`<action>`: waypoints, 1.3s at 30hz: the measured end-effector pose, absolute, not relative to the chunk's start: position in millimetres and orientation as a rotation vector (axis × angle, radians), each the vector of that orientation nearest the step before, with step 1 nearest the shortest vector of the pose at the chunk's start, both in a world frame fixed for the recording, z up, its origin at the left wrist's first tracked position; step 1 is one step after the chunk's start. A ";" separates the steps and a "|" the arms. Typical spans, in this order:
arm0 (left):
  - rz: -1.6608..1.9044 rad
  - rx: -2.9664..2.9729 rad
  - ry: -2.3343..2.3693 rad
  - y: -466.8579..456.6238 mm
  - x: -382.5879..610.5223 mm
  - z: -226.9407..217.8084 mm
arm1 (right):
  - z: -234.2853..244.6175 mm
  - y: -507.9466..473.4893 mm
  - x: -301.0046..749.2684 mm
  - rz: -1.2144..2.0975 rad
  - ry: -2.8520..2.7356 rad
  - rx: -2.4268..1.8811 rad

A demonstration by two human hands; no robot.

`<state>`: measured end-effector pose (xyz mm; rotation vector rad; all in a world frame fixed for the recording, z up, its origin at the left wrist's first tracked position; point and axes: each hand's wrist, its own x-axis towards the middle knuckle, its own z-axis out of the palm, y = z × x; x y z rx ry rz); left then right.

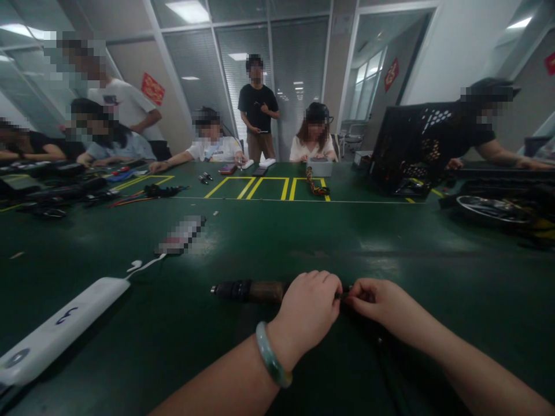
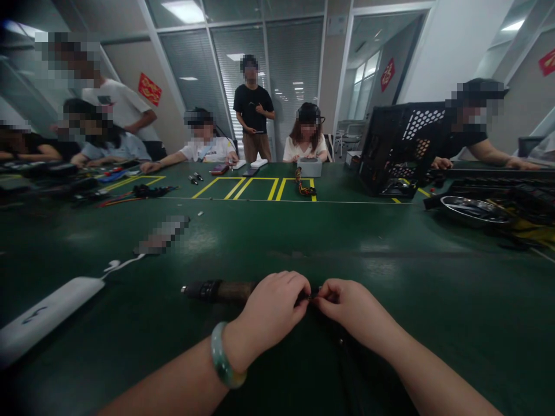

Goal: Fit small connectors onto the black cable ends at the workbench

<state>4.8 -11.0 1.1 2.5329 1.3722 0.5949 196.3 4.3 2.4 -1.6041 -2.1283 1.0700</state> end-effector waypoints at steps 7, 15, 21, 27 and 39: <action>0.562 2.522 1.391 -9.7 5.6 1.0 | -4.6 8.2 198.2 1.148 -2.103 -1.615; 0.495 2.545 1.394 -7.7 6.1 2.5 | -8.5 10.9 197.9 1.269 -2.027 -1.597; 0.478 2.548 1.349 -5.2 5.5 2.1 | -13.9 12.3 197.7 1.275 -2.018 -1.624; 0.458 2.527 1.367 -2.8 6.0 -2.4 | -24.2 13.0 200.1 1.284 -2.030 -1.651; 0.469 2.517 1.314 0.6 3.7 -6.3 | -20.0 12.8 201.5 1.326 -2.049 -1.682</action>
